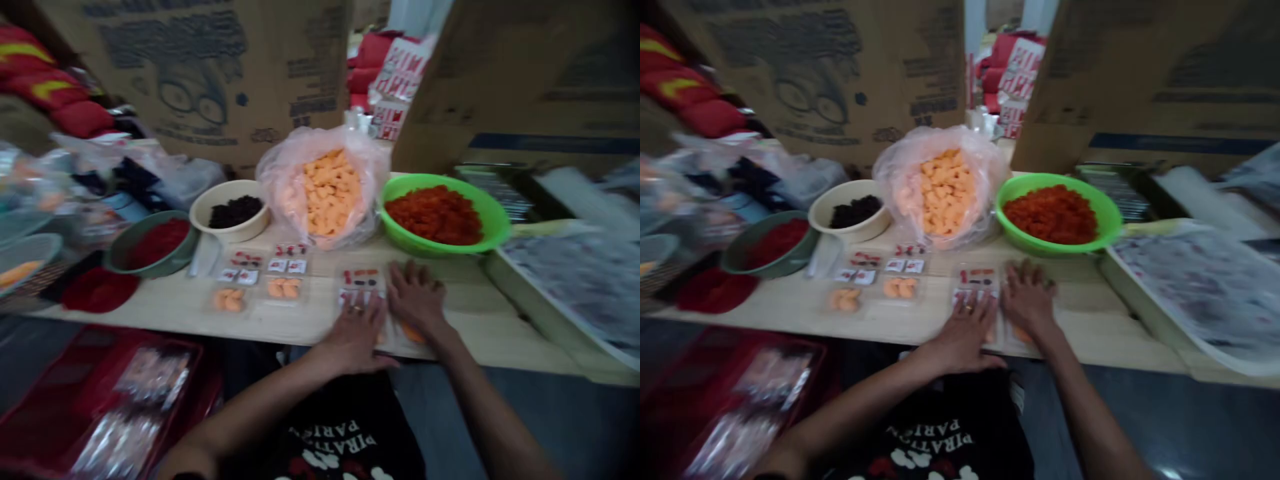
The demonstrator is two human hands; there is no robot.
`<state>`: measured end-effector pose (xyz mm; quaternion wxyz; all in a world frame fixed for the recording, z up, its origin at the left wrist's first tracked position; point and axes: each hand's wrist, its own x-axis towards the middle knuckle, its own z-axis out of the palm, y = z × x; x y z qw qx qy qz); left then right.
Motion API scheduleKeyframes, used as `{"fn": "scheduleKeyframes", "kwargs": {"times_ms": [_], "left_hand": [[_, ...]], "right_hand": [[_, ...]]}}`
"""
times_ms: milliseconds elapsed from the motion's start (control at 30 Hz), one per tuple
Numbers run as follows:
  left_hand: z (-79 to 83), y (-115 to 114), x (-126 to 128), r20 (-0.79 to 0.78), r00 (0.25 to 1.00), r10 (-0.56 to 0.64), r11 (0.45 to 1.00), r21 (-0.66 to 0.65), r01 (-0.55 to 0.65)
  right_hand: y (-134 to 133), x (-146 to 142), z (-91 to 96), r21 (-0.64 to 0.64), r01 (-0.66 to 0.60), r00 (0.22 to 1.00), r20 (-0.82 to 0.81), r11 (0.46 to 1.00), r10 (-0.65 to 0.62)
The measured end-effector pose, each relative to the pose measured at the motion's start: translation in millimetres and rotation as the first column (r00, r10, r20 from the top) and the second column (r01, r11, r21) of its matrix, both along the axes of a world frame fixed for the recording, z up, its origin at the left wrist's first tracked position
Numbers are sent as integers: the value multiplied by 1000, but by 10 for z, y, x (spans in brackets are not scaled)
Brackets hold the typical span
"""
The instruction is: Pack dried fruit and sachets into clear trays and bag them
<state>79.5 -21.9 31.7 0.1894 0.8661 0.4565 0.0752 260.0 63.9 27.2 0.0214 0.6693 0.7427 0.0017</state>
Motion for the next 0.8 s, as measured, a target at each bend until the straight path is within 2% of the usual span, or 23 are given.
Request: {"fn": "scheduleKeyframes", "kwargs": {"times_ms": [67,100,167,233,267,333,400,467,500,600,700,733,800], "left_hand": [[125,41,-214,88,996,-29,999,26,27],[182,44,-412,105,995,-2,998,55,-4],[276,-11,-972,65,984,164,979,111,-170],[320,-138,-1657,-43,918,395,914,113,-388],[321,-210,-1998,-110,876,471,882,79,-464],[289,-332,-2573,-210,819,534,839,12,-544],[235,-393,-2913,-265,807,527,831,-39,-555],[182,-387,-2997,-279,812,513,838,-40,-544],[159,-362,-2964,-281,806,521,836,-22,-549],[105,-253,-2733,-288,760,582,800,36,-599],[72,-194,-2539,-268,699,664,739,91,-667],[65,-205,-2502,-260,687,679,727,105,-679],[63,-271,-2460,-249,694,676,732,115,-671]], "right_hand": [[101,84,-85,13,-17,1000,-15,1000,17],[138,125,-117,38,-21,1000,-22,999,22],[152,153,-125,121,-43,999,-19,992,46],[60,30,-48,212,-116,992,-22,970,124],[-19,-111,15,238,-183,980,-37,954,197],[-188,-551,146,226,-367,914,-91,902,394],[-281,-1132,241,165,-533,819,-144,830,555],[-221,-1731,275,108,-631,748,-180,768,639],[-132,-2001,269,89,-647,735,-193,758,650],[255,-2582,190,61,-612,770,-180,788,612],[513,-2772,77,48,-577,808,-114,815,578],[522,-2758,40,64,-590,800,-89,805,593],[430,-2650,-30,124,-652,749,-45,748,661]]}}
